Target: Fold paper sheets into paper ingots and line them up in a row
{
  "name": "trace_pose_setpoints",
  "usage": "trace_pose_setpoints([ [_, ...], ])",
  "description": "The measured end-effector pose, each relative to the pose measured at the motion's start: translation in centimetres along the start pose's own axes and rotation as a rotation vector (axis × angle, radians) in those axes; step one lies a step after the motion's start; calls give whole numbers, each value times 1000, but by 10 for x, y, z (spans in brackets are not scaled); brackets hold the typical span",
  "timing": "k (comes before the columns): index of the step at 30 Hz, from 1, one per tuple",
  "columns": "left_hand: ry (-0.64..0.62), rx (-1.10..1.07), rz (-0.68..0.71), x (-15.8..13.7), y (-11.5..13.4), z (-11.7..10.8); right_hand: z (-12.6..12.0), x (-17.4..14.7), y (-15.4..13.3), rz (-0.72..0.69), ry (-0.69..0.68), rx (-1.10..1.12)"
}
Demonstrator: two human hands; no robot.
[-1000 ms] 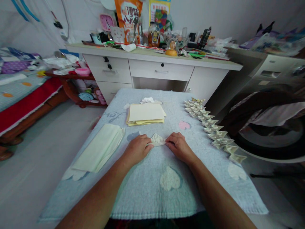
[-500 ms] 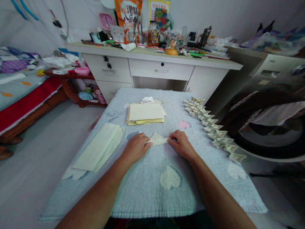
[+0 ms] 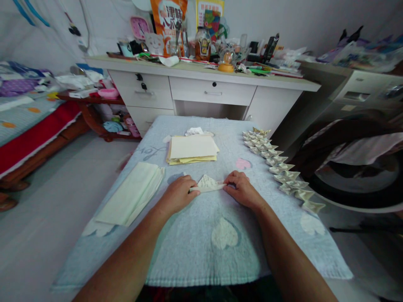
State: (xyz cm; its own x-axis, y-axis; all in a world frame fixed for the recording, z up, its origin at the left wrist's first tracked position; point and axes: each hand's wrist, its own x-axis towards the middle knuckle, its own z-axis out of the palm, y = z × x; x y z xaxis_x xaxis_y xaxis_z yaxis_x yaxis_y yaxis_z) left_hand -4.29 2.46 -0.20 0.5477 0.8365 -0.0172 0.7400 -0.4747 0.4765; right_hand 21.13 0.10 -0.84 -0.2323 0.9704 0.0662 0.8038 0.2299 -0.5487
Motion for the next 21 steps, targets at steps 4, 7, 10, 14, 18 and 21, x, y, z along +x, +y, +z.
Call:
trace_pose_setpoints([
  [4, -10, 4, -8, 0, 3, -2, 2, 1, -6, 47, 12, -38],
  [7, 7, 18, -33, -1, 5, -2, 4, 2, -13, 120, 33, -83],
  [10, 38, 71, -105, -1, 7, -2, 6, 4, -17, 155, 40, -114],
  [14, 53, 99, -149, -3, 7, 0, 8, 5, -19, 181, 52, -129],
  [18, 64, 80, -142, -4, 7, 0, 8, 6, -20, 196, 57, -151],
  [21, 57, 88, -158, -4, 7, -2, 9, 6, -20, 194, 70, -157],
])
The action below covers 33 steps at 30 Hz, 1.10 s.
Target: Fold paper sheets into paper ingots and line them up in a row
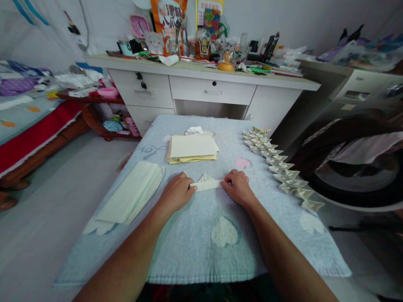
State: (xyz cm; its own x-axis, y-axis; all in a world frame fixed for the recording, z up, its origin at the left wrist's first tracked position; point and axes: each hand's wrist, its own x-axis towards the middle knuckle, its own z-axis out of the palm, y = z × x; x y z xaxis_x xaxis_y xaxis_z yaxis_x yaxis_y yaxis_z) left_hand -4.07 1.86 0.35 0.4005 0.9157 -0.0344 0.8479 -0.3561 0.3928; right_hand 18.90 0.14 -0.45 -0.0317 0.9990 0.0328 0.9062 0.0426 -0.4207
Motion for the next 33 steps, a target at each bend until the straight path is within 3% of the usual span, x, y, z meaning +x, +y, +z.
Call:
trace_pose_setpoints([
  [33, 11, 174, -42, -2, 3, 0, 2, 2, -2, 34, 47, 3],
])
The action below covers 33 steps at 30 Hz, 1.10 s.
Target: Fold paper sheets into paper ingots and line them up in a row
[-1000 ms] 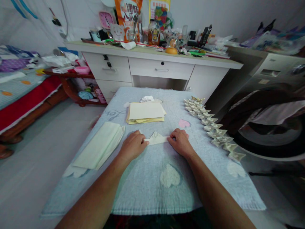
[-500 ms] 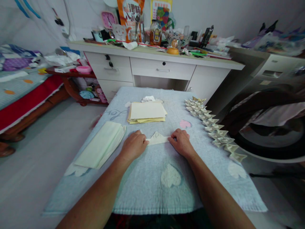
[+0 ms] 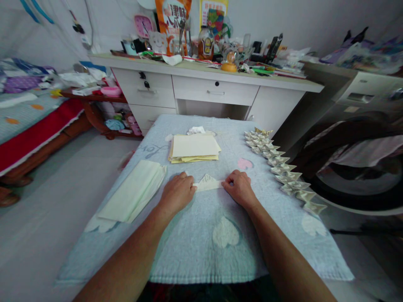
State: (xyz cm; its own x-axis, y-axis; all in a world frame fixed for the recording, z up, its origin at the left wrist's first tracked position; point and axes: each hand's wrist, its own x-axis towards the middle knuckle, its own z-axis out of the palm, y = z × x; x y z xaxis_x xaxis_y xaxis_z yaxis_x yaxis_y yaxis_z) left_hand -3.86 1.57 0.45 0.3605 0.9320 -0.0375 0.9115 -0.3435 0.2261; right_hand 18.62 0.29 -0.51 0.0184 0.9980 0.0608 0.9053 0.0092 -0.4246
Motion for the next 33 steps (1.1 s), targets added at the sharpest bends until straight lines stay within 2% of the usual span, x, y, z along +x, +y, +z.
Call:
trace_pose_setpoints([
  [9, 39, -36, 15, 0, 0, 5, 1, 2, -2, 28, 8, -26],
  [14, 152, -51, 156, -2, 9, 6, 2, 2, -4, 39, 8, -44],
  [17, 56, -59, 286, -2, 12, 6, 2, 3, -4, 45, 6, -49],
  [20, -4, -71, 352, -2, 12, 7, 2, 3, -3, 55, -1, -45],
  [33, -44, -9, 382, -10, 16, 5, 3, 0, -5, 92, 10, -57],
])
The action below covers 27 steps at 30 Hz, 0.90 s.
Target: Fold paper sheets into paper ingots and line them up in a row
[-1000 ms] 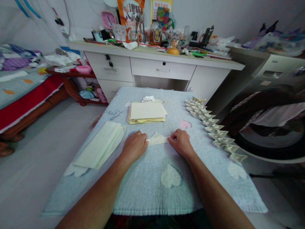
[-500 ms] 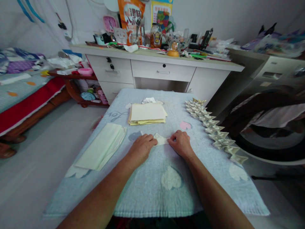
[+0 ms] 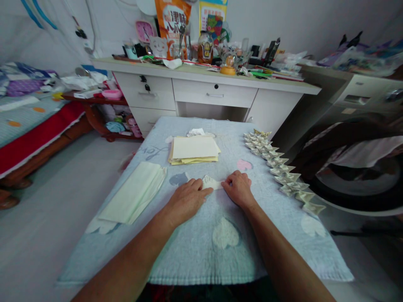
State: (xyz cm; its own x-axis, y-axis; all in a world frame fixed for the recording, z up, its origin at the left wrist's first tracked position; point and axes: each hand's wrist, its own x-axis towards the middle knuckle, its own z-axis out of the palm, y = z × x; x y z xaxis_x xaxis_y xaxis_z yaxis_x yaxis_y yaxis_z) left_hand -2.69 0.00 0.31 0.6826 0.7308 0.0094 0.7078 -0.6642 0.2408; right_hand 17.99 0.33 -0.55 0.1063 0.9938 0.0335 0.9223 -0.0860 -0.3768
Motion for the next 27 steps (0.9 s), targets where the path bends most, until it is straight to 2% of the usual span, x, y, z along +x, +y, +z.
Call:
trace_pose_setpoints([
  [5, 2, -10, -29, 1, 0, 3, 2, -1, 1, -16, 29, -34],
  [8, 5, -14, -32, 1, 0, 4, 2, -4, 0, -41, 100, -35],
  [12, -2, -36, -50, 1, 1, 2, 1, -11, -5, -249, 158, 28],
  [14, -3, -49, -60, 1, 1, 2, 3, -13, -8, -361, 90, 62],
  [16, 8, -56, -56, 1, 1, 2, 6, -14, -12, -406, 16, 48],
  [23, 92, -119, 11, 4, -13, 4, 12, -10, -18, -318, -35, -29],
  [27, 110, -132, 2, 5, -22, 2, 12, -11, -22, -284, -29, -55],
])
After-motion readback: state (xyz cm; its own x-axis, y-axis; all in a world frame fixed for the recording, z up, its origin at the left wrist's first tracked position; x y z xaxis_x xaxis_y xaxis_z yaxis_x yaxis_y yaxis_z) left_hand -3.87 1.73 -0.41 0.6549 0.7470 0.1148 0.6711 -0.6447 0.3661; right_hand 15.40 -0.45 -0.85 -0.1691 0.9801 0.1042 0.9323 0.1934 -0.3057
